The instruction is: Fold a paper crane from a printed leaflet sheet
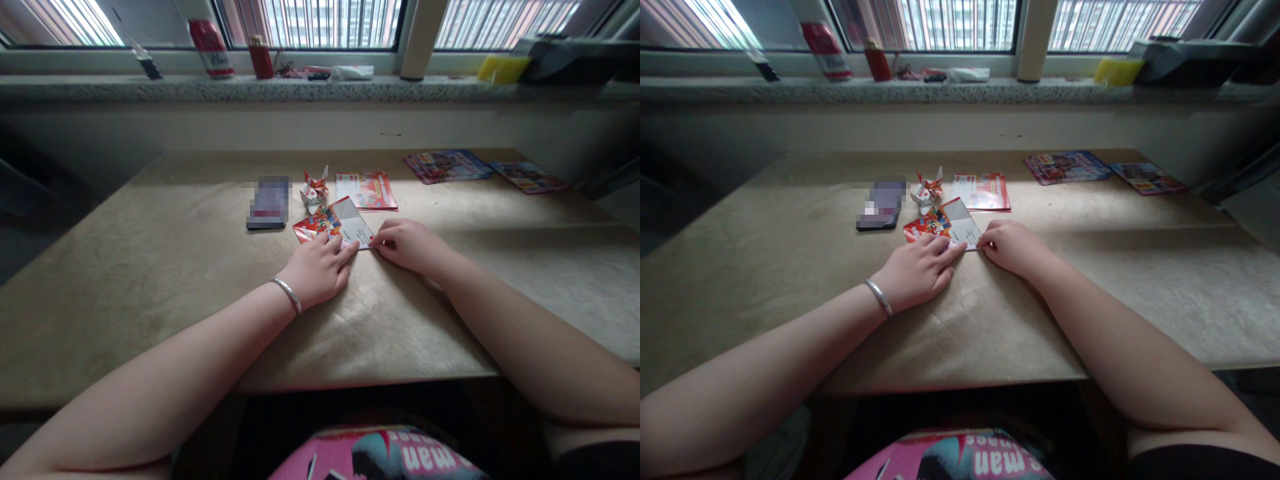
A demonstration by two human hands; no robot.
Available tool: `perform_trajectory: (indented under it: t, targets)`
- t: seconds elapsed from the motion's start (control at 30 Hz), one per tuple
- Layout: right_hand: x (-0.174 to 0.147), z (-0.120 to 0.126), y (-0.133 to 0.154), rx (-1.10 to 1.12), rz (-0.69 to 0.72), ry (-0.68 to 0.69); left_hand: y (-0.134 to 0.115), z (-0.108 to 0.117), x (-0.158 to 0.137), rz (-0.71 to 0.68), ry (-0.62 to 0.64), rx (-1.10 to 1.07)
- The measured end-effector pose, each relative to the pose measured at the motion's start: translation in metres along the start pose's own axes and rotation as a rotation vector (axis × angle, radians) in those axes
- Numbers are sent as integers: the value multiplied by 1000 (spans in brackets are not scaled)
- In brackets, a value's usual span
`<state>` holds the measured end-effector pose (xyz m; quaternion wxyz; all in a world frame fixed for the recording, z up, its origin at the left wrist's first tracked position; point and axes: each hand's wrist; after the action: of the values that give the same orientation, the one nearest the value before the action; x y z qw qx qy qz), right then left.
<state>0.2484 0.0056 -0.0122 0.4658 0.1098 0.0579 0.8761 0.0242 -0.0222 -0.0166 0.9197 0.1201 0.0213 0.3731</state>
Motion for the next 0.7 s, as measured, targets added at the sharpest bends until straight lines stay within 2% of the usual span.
perform_trajectory:
  t: [0.2, 0.43, 0.7]
  targets:
    - [-6, 12, -3, -10, -109, -1, -1, 1, 0, 14, -12, 8]
    - [-7, 6, 8, -113, 35, 6, 0, 1, 1, 4, -1, -4]
    - [-8, 8, 9, -167, 37, 47, -1, 5, 1, 8, 42, -9]
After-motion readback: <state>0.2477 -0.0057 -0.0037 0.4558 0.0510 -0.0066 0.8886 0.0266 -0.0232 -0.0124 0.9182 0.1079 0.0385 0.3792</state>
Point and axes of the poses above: each hand's wrist, its own x-axis towards the middle knuckle, its own z-axis out of the back of the hand, y = z × x, and after that the axes turned 4 degrees about y, right-handed
